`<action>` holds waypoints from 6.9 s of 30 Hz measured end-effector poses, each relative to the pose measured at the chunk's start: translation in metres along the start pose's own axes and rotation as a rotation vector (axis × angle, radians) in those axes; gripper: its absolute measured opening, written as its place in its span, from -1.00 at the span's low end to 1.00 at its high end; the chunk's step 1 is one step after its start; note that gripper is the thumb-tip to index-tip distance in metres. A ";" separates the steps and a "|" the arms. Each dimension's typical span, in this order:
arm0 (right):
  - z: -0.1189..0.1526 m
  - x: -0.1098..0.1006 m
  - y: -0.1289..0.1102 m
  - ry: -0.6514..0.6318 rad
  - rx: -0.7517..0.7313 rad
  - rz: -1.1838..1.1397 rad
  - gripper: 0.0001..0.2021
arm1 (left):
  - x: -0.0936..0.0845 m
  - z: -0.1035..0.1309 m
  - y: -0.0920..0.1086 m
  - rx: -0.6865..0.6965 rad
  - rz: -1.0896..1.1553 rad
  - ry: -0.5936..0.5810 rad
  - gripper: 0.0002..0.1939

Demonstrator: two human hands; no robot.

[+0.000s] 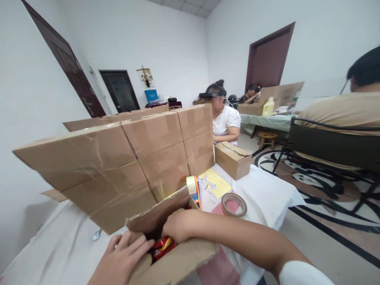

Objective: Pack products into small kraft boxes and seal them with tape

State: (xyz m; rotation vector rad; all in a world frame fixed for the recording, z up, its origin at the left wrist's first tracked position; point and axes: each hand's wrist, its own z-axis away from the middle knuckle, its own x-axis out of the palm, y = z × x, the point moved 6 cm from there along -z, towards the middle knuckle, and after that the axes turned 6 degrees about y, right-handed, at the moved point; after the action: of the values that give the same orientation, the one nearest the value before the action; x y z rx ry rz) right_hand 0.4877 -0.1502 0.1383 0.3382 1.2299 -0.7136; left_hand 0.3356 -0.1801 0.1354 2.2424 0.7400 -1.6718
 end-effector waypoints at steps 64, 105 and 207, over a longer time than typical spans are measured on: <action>0.076 -0.007 0.031 0.433 -0.171 0.152 -0.47 | 0.012 0.019 0.044 -0.467 0.609 0.511 -0.22; 0.091 0.055 0.088 1.415 0.091 -1.179 -0.52 | 0.044 0.031 0.028 -0.824 0.915 0.897 -0.35; 0.080 0.084 0.081 1.331 -0.058 -1.435 -0.53 | 0.047 0.033 0.055 -0.517 0.474 1.111 -0.60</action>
State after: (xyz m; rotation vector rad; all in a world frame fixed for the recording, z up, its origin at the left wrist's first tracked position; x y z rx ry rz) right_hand 0.6128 -0.1641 0.0740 -0.3008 2.7973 -1.7878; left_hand 0.3476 -0.2304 0.0750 2.4994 0.6262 0.0842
